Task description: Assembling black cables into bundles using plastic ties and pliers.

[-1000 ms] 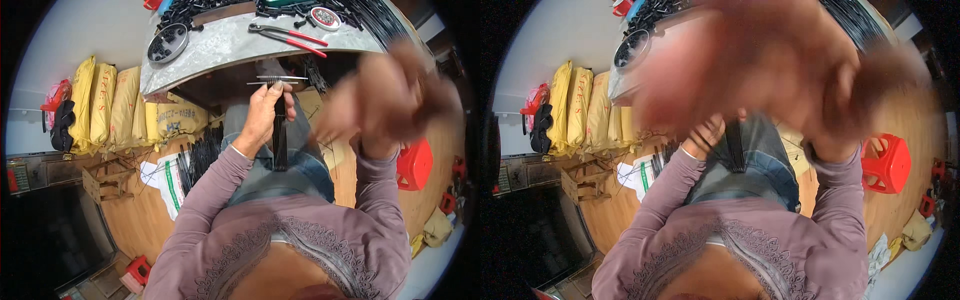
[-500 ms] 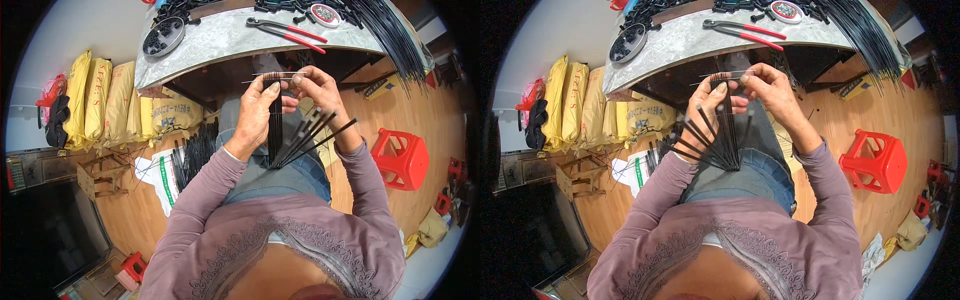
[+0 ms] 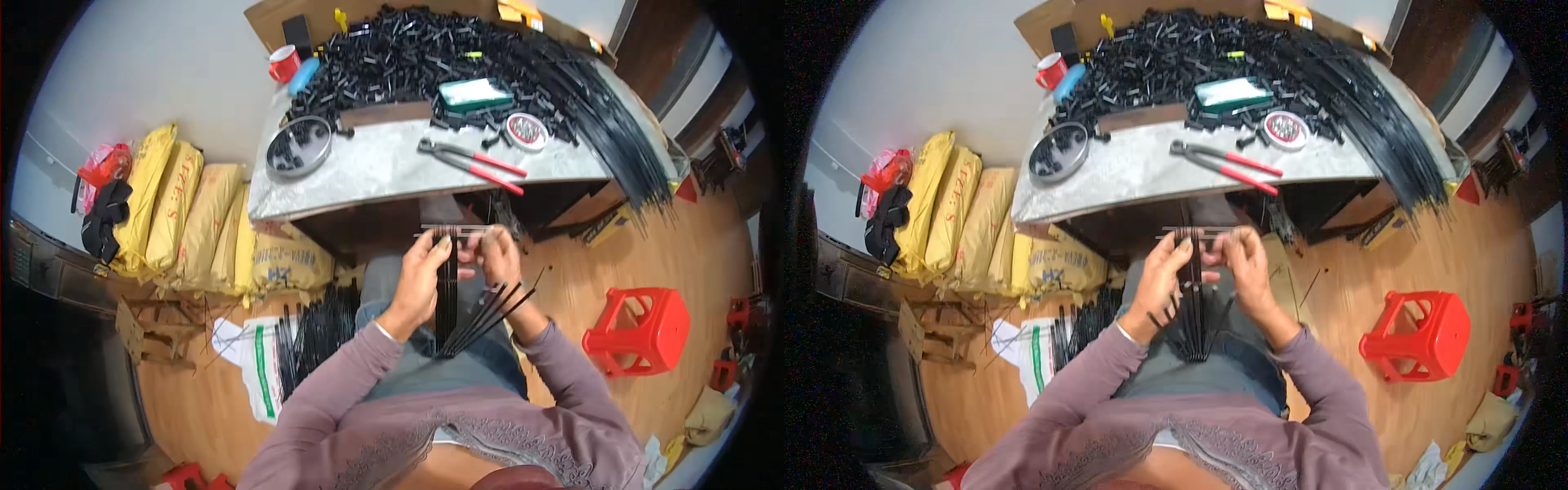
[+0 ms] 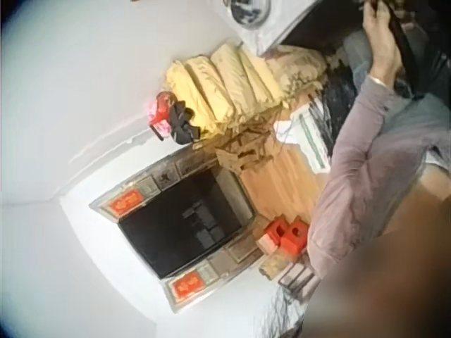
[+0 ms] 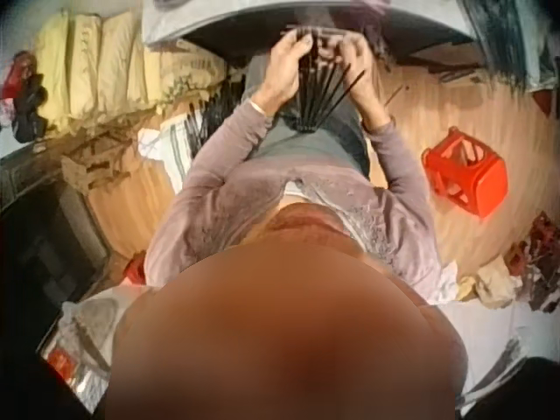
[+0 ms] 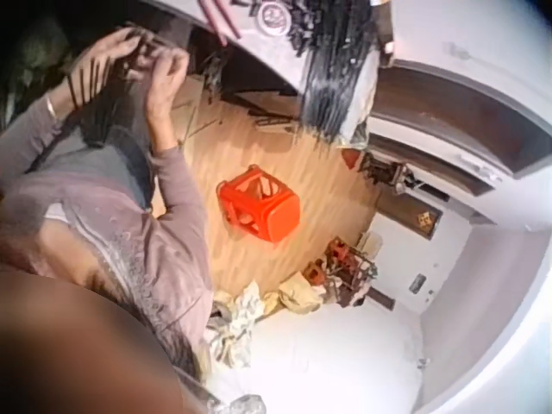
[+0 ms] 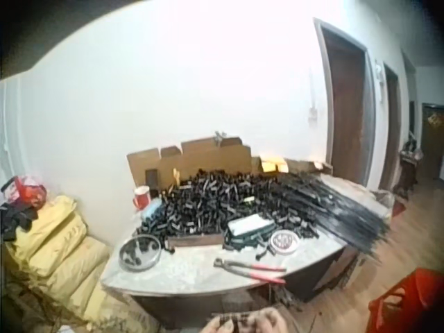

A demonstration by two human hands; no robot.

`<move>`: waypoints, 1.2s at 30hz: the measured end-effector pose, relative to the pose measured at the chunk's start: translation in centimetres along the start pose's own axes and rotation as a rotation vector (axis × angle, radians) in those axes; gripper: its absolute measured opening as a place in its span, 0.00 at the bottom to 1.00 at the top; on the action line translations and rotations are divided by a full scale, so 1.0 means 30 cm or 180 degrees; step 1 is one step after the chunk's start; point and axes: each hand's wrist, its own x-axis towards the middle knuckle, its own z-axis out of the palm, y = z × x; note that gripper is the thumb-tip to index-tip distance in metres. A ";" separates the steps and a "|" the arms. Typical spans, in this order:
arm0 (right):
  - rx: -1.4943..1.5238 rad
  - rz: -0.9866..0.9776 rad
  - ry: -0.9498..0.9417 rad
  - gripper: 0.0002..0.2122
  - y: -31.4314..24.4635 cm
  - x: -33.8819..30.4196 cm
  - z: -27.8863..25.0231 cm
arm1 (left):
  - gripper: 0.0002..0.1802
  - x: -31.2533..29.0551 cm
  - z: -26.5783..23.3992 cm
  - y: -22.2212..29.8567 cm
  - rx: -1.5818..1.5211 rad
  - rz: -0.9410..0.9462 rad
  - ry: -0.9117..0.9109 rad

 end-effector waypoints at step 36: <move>0.1370 0.1968 -0.0546 0.15 0.067 0.171 -0.032 | 0.08 1.546 0.127 0.425 0.8106 0.3454 0.0086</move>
